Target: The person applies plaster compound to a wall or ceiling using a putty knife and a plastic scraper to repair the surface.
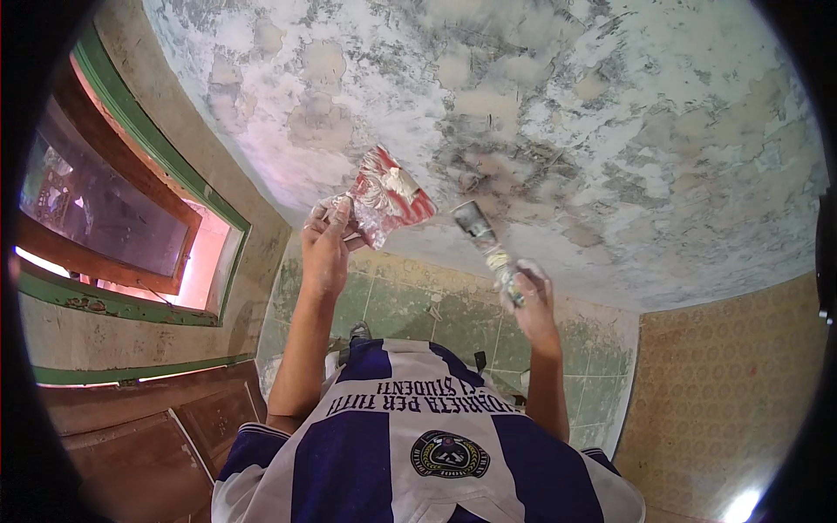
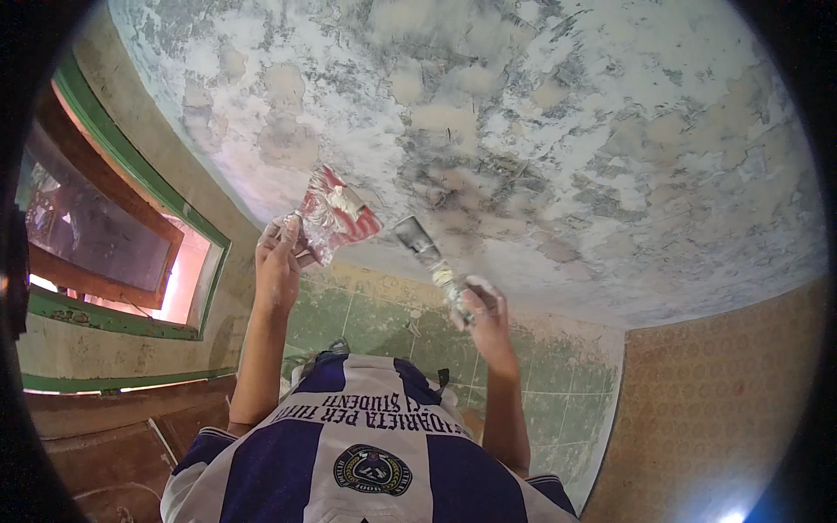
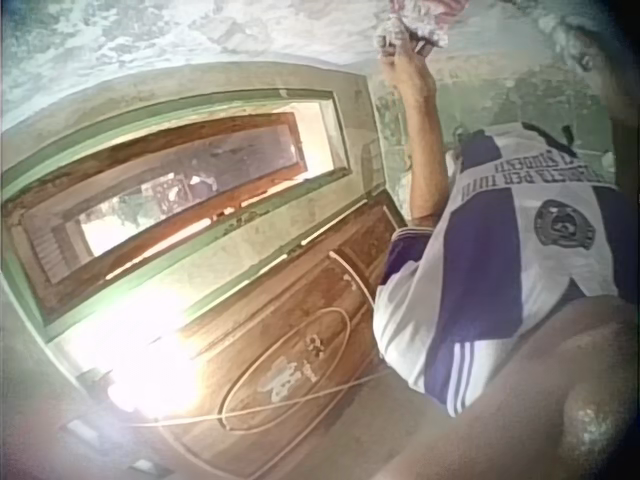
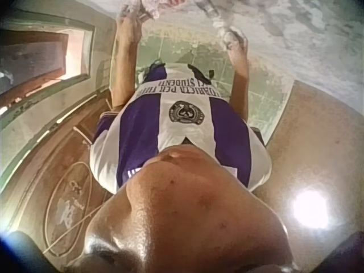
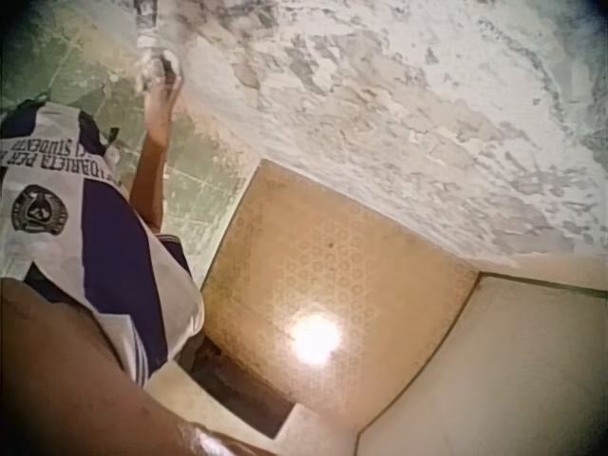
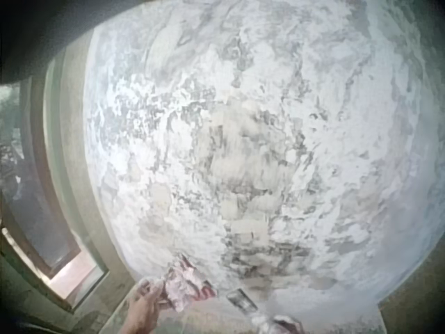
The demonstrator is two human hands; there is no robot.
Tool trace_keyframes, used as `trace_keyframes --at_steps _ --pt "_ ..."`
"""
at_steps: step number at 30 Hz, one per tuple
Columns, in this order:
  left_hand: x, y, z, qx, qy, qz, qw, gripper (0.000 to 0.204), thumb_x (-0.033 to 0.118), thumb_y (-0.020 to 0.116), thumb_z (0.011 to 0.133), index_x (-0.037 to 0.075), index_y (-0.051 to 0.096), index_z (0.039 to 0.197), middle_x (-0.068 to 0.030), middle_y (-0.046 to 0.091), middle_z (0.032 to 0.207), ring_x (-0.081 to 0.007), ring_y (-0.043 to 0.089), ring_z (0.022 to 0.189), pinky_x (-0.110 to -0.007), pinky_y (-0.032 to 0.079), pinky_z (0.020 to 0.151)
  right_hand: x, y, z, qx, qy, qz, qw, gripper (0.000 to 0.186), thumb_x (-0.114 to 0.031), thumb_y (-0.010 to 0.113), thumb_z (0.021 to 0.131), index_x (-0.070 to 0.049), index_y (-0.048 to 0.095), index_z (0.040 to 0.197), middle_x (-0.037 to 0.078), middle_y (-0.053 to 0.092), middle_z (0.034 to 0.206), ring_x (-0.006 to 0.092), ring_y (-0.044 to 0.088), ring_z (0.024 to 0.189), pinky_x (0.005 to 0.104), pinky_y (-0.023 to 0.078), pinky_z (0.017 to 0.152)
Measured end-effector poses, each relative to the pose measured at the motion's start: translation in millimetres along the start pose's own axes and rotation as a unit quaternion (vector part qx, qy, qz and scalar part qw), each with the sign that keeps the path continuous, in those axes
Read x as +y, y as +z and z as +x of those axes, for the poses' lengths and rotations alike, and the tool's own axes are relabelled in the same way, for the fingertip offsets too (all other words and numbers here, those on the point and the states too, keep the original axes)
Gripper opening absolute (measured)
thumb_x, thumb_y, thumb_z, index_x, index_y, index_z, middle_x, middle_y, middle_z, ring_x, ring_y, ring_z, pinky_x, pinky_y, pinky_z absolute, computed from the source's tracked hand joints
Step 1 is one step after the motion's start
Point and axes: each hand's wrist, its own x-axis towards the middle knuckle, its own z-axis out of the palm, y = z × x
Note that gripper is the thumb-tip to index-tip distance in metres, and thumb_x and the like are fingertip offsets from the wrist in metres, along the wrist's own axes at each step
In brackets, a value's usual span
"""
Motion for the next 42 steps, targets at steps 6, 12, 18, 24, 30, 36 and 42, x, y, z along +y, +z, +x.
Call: trace_keyframes --at_steps 6,12,18,24,30,36,42 --pt "-24.9 14.7 -6.5 0.021 0.075 0.010 0.997 0.018 0.016 0.061 0.096 0.003 0.058 0.109 -0.0064 0.067 0.096 -0.0157 0.067 0.082 -0.034 0.059 0.070 22.8 42.0 -18.3 -0.017 0.099 0.007 0.995 0.029 -0.023 0.051 0.100 0.002 0.059 0.114 0.012 0.066 0.080 0.0084 0.047 0.049 0.0228 0.035 0.043" --pt "-31.5 21.1 -20.0 -0.031 0.073 0.077 0.994 0.016 0.016 0.061 0.097 0.002 0.061 0.105 -0.0051 0.066 0.095 -0.0135 0.065 0.083 -0.032 0.059 0.074 17.6 65.0 -14.4 -0.025 0.121 0.101 0.987 0.032 -0.028 0.055 0.100 0.002 0.059 0.108 0.008 0.064 0.078 0.0061 0.041 0.046 0.0219 0.030 0.041" --pt "-29.2 16.6 -21.6 -0.012 0.085 0.096 0.992 0.016 0.016 0.060 0.097 0.002 0.060 0.104 -0.0054 0.066 0.094 -0.0139 0.065 0.079 -0.032 0.059 0.073 3.3 91.3 -7.5 -0.058 0.102 0.161 0.980 0.028 -0.028 0.055 0.100 -0.001 0.060 0.106 0.009 0.064 0.081 0.0068 0.043 0.046 0.0210 0.030 0.042" --pt "-18.5 6.1 -15.1 0.023 0.084 -0.018 0.996 0.013 0.014 0.054 0.100 0.003 0.057 0.104 -0.0068 0.065 0.095 -0.0172 0.066 0.079 -0.035 0.059 0.066 3.8 71.1 -13.4 -0.063 0.079 0.112 0.989 0.020 -0.019 0.054 0.098 -0.002 0.060 0.105 0.013 0.065 0.076 0.0085 0.046 0.046 0.0216 0.032 0.040" --pt "-20.9 -6.4 -18.5 0.012 0.101 0.022 0.995 0.011 0.011 0.057 0.098 0.003 0.059 0.106 -0.0061 0.066 0.097 -0.0160 0.066 0.080 -0.034 0.058 0.068 25.9 58.6 -11.4 0.039 0.098 0.051 0.993 0.017 -0.018 0.055 0.098 -0.003 0.061 0.104 0.012 0.065 0.075 0.0085 0.046 0.046 0.0221 0.032 0.040" --pt "-5.8 -12.3 -17.6 -0.037 0.187 0.210 0.959 0.011 -0.003 0.061 0.092 -0.004 0.065 0.102 -0.0077 0.066 0.095 -0.0124 0.061 0.087 -0.027 0.051 0.077 20.1 72.1 1.7 0.027 0.076 0.082 0.993 0.018 -0.018 0.055 0.098 -0.002 0.062 0.102 0.011 0.065 0.074 0.0086 0.048 0.047 0.0221 0.033 0.041" --pt "9.5 -2.7 -15.6 -0.037 0.243 0.255 0.935 0.010 0.000 0.060 0.094 -0.005 0.064 0.102 -0.0068 0.066 0.087 -0.0111 0.061 0.079 -0.027 0.050 0.070 11.9 70.7 4.5 -0.030 0.062 0.125 0.990 0.024 -0.024 0.062 0.093 -0.001 0.062 0.101 0.012 0.064 0.075 0.0125 0.054 0.053 0.0226 0.038 0.044"
